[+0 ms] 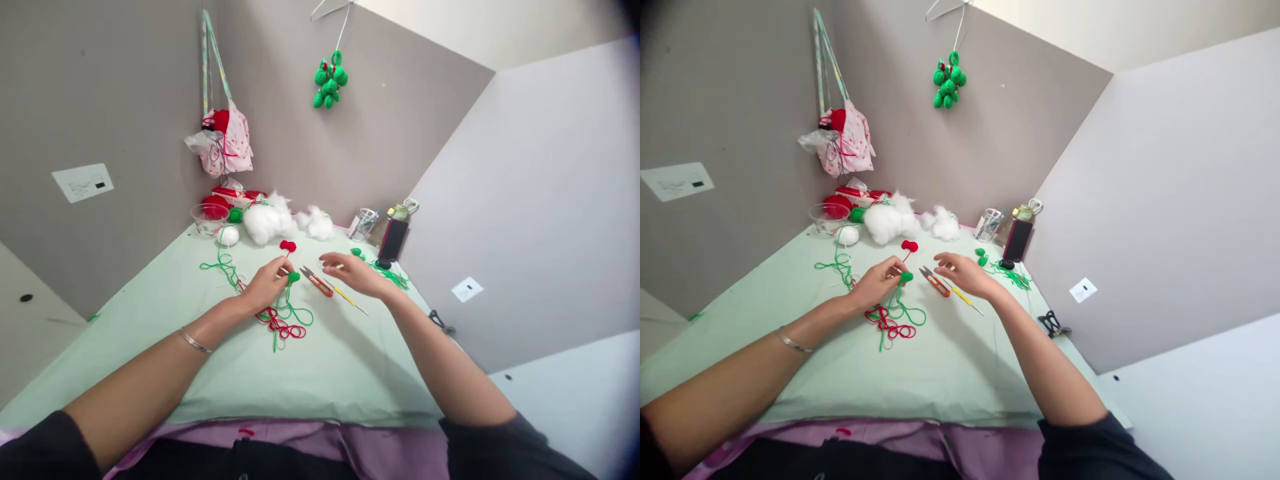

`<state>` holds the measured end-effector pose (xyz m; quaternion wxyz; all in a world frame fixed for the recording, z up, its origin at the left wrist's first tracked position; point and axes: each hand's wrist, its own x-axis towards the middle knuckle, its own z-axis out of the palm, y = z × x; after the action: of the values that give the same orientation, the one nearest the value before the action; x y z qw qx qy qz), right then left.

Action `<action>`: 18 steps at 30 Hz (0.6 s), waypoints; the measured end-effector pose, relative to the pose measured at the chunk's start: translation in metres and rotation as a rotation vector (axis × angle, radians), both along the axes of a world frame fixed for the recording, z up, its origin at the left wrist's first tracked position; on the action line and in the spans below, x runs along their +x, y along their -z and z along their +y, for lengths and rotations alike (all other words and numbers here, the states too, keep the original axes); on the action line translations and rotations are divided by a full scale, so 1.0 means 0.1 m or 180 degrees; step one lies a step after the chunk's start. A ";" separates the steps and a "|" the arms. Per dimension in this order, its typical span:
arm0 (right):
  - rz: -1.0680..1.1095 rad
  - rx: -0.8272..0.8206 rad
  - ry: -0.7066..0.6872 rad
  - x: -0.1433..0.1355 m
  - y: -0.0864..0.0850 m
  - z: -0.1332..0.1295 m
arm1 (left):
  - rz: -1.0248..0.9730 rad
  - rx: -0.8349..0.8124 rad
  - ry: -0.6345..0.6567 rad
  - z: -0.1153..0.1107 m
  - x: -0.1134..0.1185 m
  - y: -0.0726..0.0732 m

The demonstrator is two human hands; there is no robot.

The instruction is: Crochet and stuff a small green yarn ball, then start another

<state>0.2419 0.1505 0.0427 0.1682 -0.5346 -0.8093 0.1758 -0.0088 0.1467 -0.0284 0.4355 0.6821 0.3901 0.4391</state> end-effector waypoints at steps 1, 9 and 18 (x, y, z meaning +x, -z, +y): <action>-0.0091 0.0069 0.0108 0.02 0.00 0.20 | 0.0071 0.0048 0.0065 0.00 0.00 0.02; -0.0483 0.0947 0.0695 -0.42 0.26 1.74 | 0.0474 0.0260 0.0038 -0.06 -0.06 -0.05; -0.0372 0.0892 0.0815 -0.59 0.45 2.57 | 0.0498 0.0120 0.0194 -0.12 -0.04 -0.12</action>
<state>0.1828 0.4073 -0.0025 0.2146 -0.6138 -0.7597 0.0073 -0.0129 0.1347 -0.0160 0.4040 0.7339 0.3937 0.3783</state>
